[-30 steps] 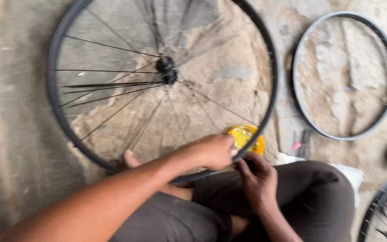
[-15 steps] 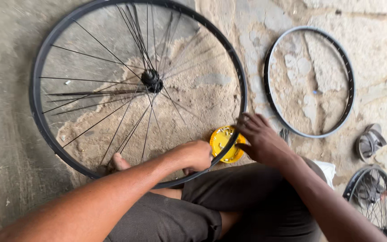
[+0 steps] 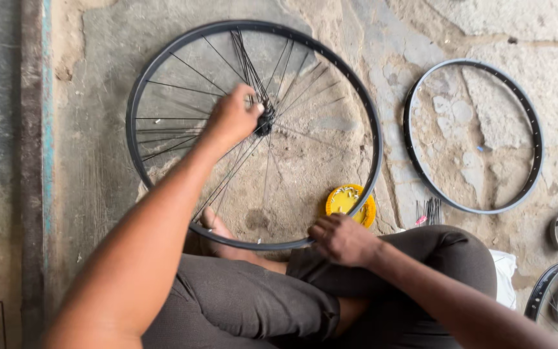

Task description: The person threads spokes into a bicycle wheel hub and then inserts the spokes through the rim, securing them with nipples by hand.

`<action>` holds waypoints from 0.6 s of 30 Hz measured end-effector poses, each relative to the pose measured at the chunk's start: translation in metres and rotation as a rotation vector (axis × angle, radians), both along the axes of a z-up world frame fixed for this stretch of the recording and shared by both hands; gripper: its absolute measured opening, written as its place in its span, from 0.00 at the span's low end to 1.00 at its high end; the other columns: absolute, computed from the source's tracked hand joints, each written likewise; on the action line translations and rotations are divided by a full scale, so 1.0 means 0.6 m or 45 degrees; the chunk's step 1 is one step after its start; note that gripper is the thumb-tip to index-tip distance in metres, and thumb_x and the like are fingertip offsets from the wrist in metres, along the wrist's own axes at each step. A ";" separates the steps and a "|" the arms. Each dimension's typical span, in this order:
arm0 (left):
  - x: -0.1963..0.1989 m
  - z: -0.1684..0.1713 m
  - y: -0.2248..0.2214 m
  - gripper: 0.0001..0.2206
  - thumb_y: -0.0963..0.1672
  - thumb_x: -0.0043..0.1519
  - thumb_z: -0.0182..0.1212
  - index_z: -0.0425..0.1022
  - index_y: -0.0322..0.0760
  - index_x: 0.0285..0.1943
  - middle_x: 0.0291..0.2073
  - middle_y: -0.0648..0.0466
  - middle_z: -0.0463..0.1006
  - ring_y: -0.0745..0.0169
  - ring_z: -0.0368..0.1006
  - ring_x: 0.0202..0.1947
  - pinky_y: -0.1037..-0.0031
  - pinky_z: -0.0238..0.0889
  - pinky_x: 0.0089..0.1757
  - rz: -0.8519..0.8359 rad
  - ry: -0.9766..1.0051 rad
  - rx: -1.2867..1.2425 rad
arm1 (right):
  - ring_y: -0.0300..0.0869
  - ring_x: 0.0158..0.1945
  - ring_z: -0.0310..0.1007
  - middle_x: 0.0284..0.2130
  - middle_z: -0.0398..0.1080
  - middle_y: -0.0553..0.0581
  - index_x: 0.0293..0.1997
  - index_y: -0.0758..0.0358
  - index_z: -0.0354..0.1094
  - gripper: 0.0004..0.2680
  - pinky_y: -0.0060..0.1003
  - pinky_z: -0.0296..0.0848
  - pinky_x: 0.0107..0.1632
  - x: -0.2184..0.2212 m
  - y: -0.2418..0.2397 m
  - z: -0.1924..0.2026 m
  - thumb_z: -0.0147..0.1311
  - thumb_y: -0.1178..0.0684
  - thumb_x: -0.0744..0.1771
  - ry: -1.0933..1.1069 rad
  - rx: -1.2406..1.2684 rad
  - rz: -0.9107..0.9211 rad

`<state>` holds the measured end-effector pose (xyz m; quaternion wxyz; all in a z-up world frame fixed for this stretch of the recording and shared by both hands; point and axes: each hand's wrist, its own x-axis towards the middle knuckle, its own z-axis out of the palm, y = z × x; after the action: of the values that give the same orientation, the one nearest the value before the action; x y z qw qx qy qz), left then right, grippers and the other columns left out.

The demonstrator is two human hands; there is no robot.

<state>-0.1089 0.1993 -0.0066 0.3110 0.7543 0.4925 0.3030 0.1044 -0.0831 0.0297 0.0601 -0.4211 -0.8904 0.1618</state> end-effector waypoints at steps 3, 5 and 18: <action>0.018 -0.029 -0.011 0.13 0.44 0.60 0.65 0.77 0.39 0.53 0.40 0.39 0.82 0.37 0.77 0.44 0.53 0.69 0.44 -0.169 0.060 -0.086 | 0.54 0.35 0.73 0.30 0.69 0.62 0.39 0.65 0.66 0.08 0.48 0.73 0.41 -0.048 -0.011 -0.013 0.55 0.50 0.66 0.033 -0.098 -0.022; 0.026 -0.052 -0.002 0.07 0.44 0.68 0.61 0.80 0.42 0.51 0.44 0.42 0.83 0.40 0.80 0.48 0.57 0.72 0.48 -0.133 0.058 0.011 | 0.55 0.35 0.73 0.29 0.70 0.61 0.38 0.65 0.67 0.08 0.49 0.73 0.40 -0.094 -0.014 -0.019 0.55 0.50 0.66 0.034 -0.104 -0.047; 0.040 -0.053 -0.097 0.20 0.46 0.67 0.58 0.62 0.19 0.56 0.28 0.31 0.83 0.55 0.75 0.18 0.69 0.68 0.21 -0.247 0.052 -1.613 | 0.39 0.26 0.72 0.23 0.74 0.58 0.49 0.66 0.76 0.07 0.36 0.73 0.32 -0.060 0.174 0.032 0.55 0.61 0.67 0.772 -0.162 -0.933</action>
<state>-0.0848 0.1410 -0.0385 0.7128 0.4712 0.5115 -0.0907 0.0687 0.0212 0.0487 0.3442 -0.6441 -0.6140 0.2996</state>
